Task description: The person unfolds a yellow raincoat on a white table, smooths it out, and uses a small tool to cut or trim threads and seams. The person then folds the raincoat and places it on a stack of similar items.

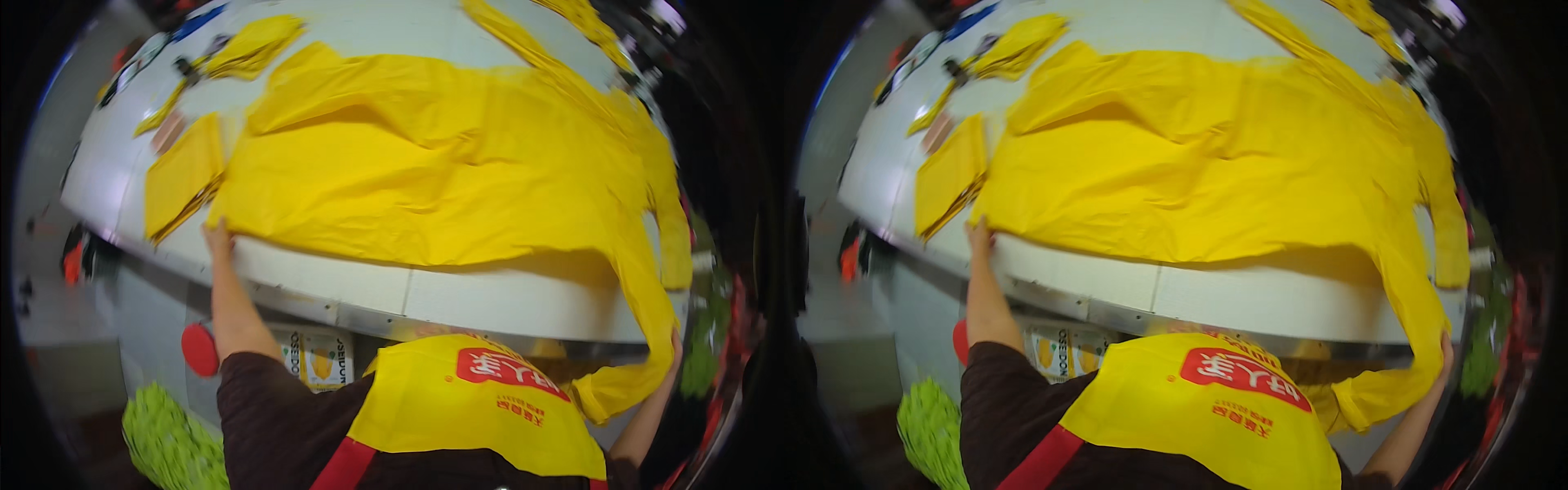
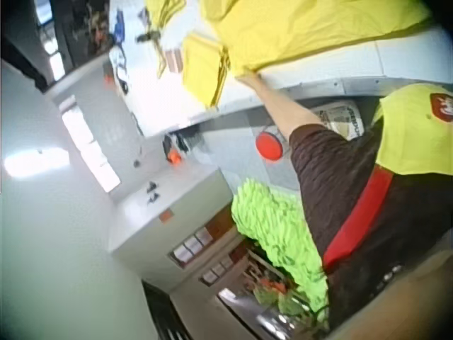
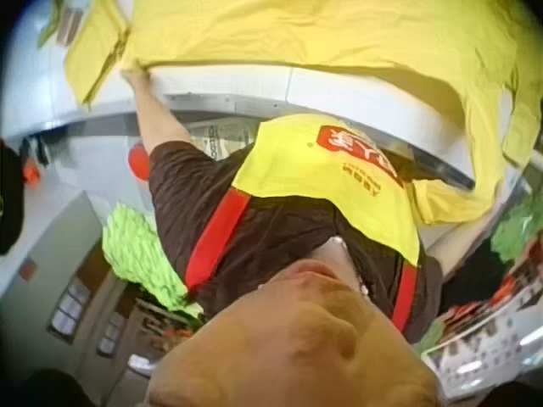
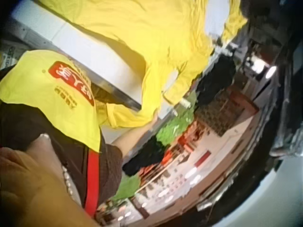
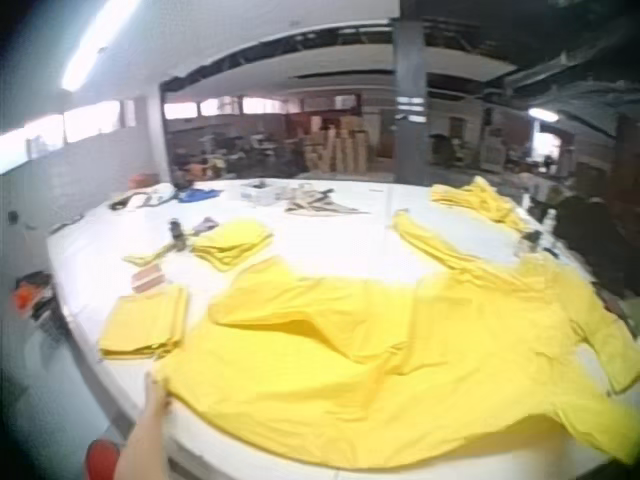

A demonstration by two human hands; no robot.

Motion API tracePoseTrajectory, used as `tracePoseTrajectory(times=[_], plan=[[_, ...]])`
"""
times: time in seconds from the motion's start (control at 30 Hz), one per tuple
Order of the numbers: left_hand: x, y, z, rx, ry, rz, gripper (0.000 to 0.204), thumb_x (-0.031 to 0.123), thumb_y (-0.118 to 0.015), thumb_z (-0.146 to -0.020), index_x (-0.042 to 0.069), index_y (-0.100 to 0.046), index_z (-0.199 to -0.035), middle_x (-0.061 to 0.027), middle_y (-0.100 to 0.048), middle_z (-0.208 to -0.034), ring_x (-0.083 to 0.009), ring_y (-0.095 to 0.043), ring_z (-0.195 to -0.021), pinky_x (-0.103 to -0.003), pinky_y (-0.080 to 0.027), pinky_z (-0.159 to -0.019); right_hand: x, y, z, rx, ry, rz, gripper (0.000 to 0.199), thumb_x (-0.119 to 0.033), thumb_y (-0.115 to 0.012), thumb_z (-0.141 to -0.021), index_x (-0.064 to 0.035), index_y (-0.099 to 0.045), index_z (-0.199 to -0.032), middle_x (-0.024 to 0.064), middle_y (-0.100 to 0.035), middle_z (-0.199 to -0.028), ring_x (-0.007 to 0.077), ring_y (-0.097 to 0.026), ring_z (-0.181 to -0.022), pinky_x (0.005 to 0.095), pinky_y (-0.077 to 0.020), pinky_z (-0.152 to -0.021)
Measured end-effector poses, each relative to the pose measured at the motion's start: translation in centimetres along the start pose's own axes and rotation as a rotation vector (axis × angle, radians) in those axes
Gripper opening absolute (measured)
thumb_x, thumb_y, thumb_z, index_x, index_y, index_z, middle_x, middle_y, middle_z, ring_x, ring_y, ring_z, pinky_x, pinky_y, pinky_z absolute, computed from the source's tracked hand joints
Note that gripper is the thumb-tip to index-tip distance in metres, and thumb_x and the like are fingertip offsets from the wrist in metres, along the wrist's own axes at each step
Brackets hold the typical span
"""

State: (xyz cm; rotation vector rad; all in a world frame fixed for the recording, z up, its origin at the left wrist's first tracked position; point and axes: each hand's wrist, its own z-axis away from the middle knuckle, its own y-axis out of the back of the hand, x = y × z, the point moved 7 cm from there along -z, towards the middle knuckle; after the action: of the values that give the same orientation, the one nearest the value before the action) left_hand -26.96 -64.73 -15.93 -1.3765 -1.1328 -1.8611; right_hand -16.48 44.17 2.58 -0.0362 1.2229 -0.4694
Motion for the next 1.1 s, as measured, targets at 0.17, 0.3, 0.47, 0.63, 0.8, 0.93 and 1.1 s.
tracePoseTrajectory(times=[0.17, 0.3, 0.47, 0.63, 0.8, 0.93, 1.1], plan=[[1.2, -1.1, -0.4, -0.194, 0.145, -0.068, 0.063, 0.037, -0.061, -0.082, 0.016, -0.028, -0.132, -0.0107, -0.061, -0.082, -0.0176, -0.059, -0.057, -0.025, -0.044, -0.040, 5.7, 1.2, -0.5, 0.274, -0.506, 0.403, 0.040, -0.027, -0.042, -0.094, -0.0003, -0.046, -0.123, 0.0101, -0.058, -0.114, 0.0222, -0.058, -0.099, 0.0349, -0.0470, -0.085], [0.5, -2.7, -2.8, -0.376, 0.327, -0.320, 0.045, 0.037, -0.060, -0.083, 0.005, -0.047, -0.112, -0.0141, -0.062, -0.085, -0.0168, -0.059, -0.053, -0.027, -0.046, -0.040, 5.1, -2.1, -3.0, 0.247, -0.407, 0.226, 0.041, -0.028, -0.042, -0.094, -0.0003, -0.046, -0.124, 0.0099, -0.057, -0.117, 0.0210, -0.058, -0.100, 0.0347, -0.0459, -0.087], [13.0, -5.5, -18.3, -0.220, -0.498, -0.722, 0.030, 0.027, -0.059, -0.082, 0.002, -0.057, -0.098, -0.0111, -0.062, -0.084, -0.0252, -0.061, -0.071, -0.037, -0.050, -0.062, -4.4, 6.8, -18.7, 0.234, 0.025, 0.244, 0.045, -0.036, -0.042, -0.094, -0.0023, -0.048, -0.122, 0.0110, -0.057, -0.117, 0.0233, -0.057, -0.103, 0.0338, -0.0449, -0.090], [32.5, 2.2, -23.0, -0.105, -0.236, 0.646, 0.021, 0.022, -0.063, -0.083, 0.004, -0.059, -0.092, -0.0066, -0.063, -0.083, -0.0190, -0.061, -0.068, -0.027, -0.053, -0.062, -20.1, 7.6, -14.1, 0.039, 0.177, 0.001, 0.044, -0.032, -0.044, -0.093, -0.0046, -0.044, -0.127, 0.0112, -0.054, -0.122, 0.0254, -0.055, -0.106, 0.0383, -0.0456, -0.090], [20.0, 9.4, -20.1, -0.248, 0.113, 0.205, 0.020, 0.031, -0.062, -0.083, 0.011, -0.061, -0.088, -0.0006, -0.062, -0.073, -0.0108, -0.059, -0.059, -0.019, -0.049, -0.053, -16.0, 8.6, -6.2, 0.171, 0.075, 0.155, 0.043, -0.030, -0.045, -0.093, -0.0047, -0.043, -0.127, 0.0111, -0.054, -0.121, 0.0254, -0.056, -0.105, 0.0382, -0.0460, -0.089], [7.5, 7.7, -11.4, -0.135, 0.334, 0.220, 0.040, 0.033, -0.070, -0.077, 0.006, -0.058, -0.103, -0.0074, -0.065, -0.091, -0.0168, -0.065, -0.073, -0.022, -0.054, -0.057, -9.6, 8.8, -1.7, 0.233, -0.111, 0.225, 0.042, -0.028, -0.045, -0.092, -0.0049, -0.043, -0.127, 0.0111, -0.055, -0.120, 0.0254, -0.056, -0.105, 0.0382, -0.0463, -0.088], [-1.2, 9.1, -4.2, -0.069, 0.333, 0.465, 0.046, 0.033, -0.061, -0.084, 0.001, -0.051, -0.116, -0.0110, -0.060, -0.110, -0.0219, -0.061, -0.094, -0.031, -0.055, -0.075, 1.3, 14.2, 0.2, 0.395, -0.359, 0.148, 0.042, -0.026, -0.043, -0.093, -0.0048, -0.041, -0.129, 0.0124, -0.054, -0.120, 0.0261, -0.056, -0.105, 0.0387, -0.0463, -0.088]])
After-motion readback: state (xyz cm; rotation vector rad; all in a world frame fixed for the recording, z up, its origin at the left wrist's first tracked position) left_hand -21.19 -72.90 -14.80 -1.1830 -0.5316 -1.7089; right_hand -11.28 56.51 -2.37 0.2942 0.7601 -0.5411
